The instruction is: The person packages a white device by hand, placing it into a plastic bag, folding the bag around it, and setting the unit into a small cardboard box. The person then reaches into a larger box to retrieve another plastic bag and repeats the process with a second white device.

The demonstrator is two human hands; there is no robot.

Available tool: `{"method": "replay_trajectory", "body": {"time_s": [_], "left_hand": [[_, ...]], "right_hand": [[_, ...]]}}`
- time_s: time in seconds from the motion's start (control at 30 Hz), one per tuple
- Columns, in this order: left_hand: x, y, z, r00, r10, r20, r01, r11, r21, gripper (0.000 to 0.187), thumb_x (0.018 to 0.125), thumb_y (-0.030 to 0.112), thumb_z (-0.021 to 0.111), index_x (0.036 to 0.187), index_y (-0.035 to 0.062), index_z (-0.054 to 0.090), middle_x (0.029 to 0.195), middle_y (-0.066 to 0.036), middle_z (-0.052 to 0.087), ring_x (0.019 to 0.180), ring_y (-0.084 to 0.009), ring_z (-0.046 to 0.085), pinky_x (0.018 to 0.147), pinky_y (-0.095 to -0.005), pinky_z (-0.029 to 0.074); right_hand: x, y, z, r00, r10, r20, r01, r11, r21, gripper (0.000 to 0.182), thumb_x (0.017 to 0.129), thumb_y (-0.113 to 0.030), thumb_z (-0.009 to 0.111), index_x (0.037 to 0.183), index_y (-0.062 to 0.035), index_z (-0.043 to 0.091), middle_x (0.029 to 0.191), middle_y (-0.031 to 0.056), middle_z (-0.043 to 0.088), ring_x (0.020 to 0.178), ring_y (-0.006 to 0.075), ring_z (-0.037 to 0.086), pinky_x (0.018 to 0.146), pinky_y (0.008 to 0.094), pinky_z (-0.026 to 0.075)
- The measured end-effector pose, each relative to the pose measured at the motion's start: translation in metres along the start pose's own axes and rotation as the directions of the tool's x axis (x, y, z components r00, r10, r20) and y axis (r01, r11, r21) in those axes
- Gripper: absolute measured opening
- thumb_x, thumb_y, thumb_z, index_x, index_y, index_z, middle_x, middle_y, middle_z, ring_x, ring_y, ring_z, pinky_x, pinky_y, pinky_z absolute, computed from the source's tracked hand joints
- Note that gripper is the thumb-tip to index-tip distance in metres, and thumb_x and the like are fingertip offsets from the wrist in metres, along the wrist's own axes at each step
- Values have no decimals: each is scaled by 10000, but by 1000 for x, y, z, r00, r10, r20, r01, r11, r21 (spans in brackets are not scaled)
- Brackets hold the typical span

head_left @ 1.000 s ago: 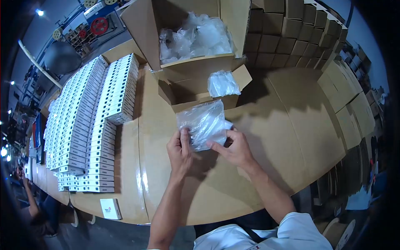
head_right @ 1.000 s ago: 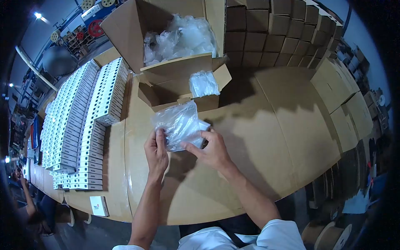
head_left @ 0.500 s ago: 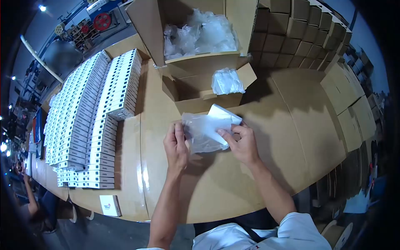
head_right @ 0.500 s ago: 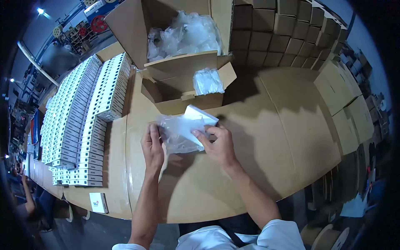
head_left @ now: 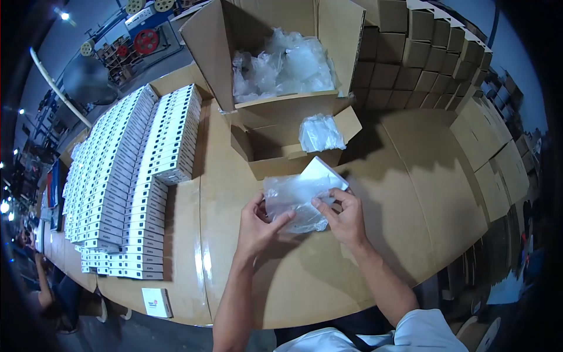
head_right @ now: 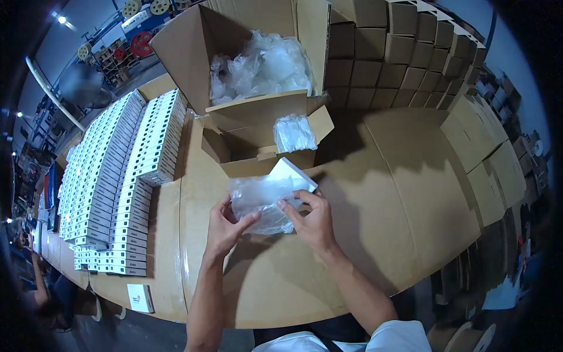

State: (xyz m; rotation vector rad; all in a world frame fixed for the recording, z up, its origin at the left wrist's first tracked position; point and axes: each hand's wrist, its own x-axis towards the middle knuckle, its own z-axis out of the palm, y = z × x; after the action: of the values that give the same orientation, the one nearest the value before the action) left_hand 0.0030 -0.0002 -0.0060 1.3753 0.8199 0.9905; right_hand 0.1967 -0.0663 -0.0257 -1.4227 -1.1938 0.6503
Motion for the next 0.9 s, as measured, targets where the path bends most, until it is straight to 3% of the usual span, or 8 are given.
{"method": "replay_trajectory", "body": {"time_s": [0.03,0.1,0.2,0.27,0.33,0.37,0.5,0.9], "left_hand": [[-2,2,-1,1000,-23,9,22,998,61,398,853,53,793,1192,-26,601,1010,-102,718,889,-124,680,761,-263,564],[-1,11,-1,985,-174,-14,175,980,100,430,816,55,827,1184,-8,613,1036,-113,713,941,-149,683,820,-291,567],[2,1,1,999,-43,-18,43,998,37,413,800,47,839,1153,-7,632,1030,-109,715,947,-163,684,833,-301,564],[1,6,6,998,-65,2,65,996,56,389,791,43,847,1122,-7,647,1029,-97,717,946,-161,683,835,-301,562],[-3,8,12,993,-112,29,109,989,99,378,790,41,848,1108,-6,649,1023,-91,717,940,-151,681,834,-295,560],[-5,4,12,993,-108,52,102,989,109,371,791,39,847,1101,-5,648,1016,-86,716,935,-147,679,831,-292,558],[-5,-1,19,986,-117,122,101,986,130,372,779,29,854,1084,6,642,998,-73,708,924,-138,677,821,-289,562],[-4,-2,14,977,-126,170,100,983,153,377,764,34,865,1069,7,646,964,-62,705,905,-136,671,810,-295,558]], "right_hand": [[-3,-7,-1,1000,3,0,-3,994,-110,264,873,-134,801,1014,51,678,1025,72,638,897,96,622,751,255,512],[-2,-10,0,1000,-15,7,15,999,40,252,846,-159,811,994,17,707,1020,109,673,947,155,618,826,296,504],[6,-19,-13,989,-116,-90,137,953,270,261,928,-109,701,1153,24,693,1178,119,672,1102,175,600,959,309,474],[11,-26,-35,966,-111,-234,163,962,218,309,972,-55,619,1269,31,633,1238,126,642,1131,178,589,989,307,460],[19,-22,-39,898,-251,-360,346,910,229,424,984,-34,595,1400,15,529,1290,147,604,1123,173,587,1002,306,452],[20,-27,-42,888,-291,-355,396,877,273,589,951,6,636,1479,-12,375,1278,173,588,1115,194,605,985,323,479],[16,-29,-42,918,-273,-289,374,840,393,697,855,63,740,1385,-70,308,1190,172,582,1110,223,630,923,339,546],[13,-20,-29,963,-257,-84,268,860,435,560,836,58,764,1261,-27,409,1135,97,548,1074,164,603,919,299,510]]}}
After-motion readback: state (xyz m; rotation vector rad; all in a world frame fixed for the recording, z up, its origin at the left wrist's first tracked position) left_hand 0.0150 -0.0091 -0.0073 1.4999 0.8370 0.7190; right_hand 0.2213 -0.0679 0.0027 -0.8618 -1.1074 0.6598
